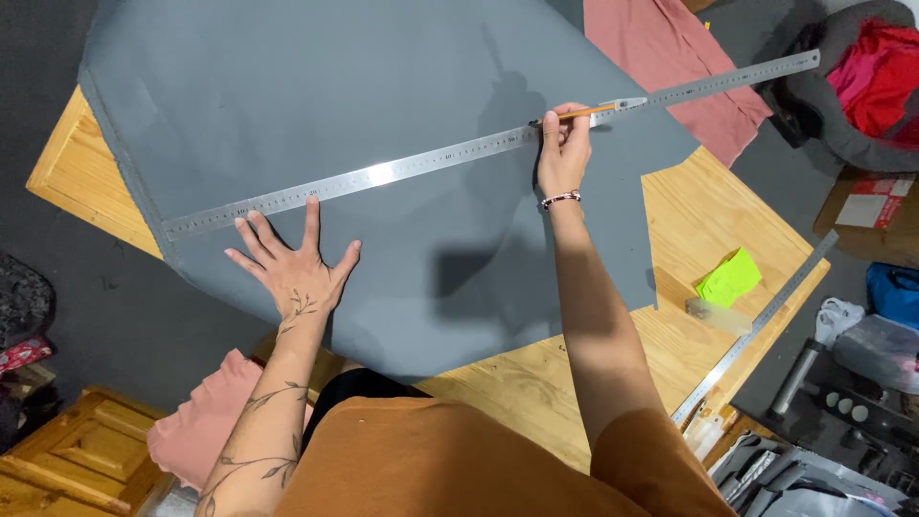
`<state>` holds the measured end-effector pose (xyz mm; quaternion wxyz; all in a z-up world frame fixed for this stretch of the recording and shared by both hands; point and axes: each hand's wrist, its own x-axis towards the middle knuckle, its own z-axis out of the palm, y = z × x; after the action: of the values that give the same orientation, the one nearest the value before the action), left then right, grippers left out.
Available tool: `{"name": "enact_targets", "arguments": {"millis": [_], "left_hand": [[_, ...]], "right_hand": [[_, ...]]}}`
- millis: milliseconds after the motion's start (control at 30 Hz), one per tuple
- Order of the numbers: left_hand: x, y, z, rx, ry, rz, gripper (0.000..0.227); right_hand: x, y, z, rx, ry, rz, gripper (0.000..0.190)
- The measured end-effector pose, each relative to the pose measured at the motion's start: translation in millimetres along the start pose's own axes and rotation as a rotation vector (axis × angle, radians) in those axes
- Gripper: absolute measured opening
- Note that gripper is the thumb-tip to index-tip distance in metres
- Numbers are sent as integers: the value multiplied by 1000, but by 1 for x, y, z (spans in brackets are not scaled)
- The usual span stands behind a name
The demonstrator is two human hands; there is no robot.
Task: The person measures and marks a large piece of gray fabric on a wooden table using a metal ruler and a pencil. They then use scissors to cut the fabric along the marked lines.
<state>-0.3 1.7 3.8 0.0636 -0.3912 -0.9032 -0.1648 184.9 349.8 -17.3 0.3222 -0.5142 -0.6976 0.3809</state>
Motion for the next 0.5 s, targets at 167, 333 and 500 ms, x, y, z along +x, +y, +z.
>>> {"name": "enact_targets", "arguments": {"millis": [167, 333, 500], "left_hand": [[0, -1, 2, 3, 5, 4, 76], [0, -2, 2, 12, -1, 14, 76], [-1, -1, 3, 15, -4, 1, 76]], "right_hand": [[5, 8, -4, -64, 14, -7, 15], [19, 9, -31, -242, 223, -75, 27], [34, 38, -55, -402, 251, -59, 31]]}}
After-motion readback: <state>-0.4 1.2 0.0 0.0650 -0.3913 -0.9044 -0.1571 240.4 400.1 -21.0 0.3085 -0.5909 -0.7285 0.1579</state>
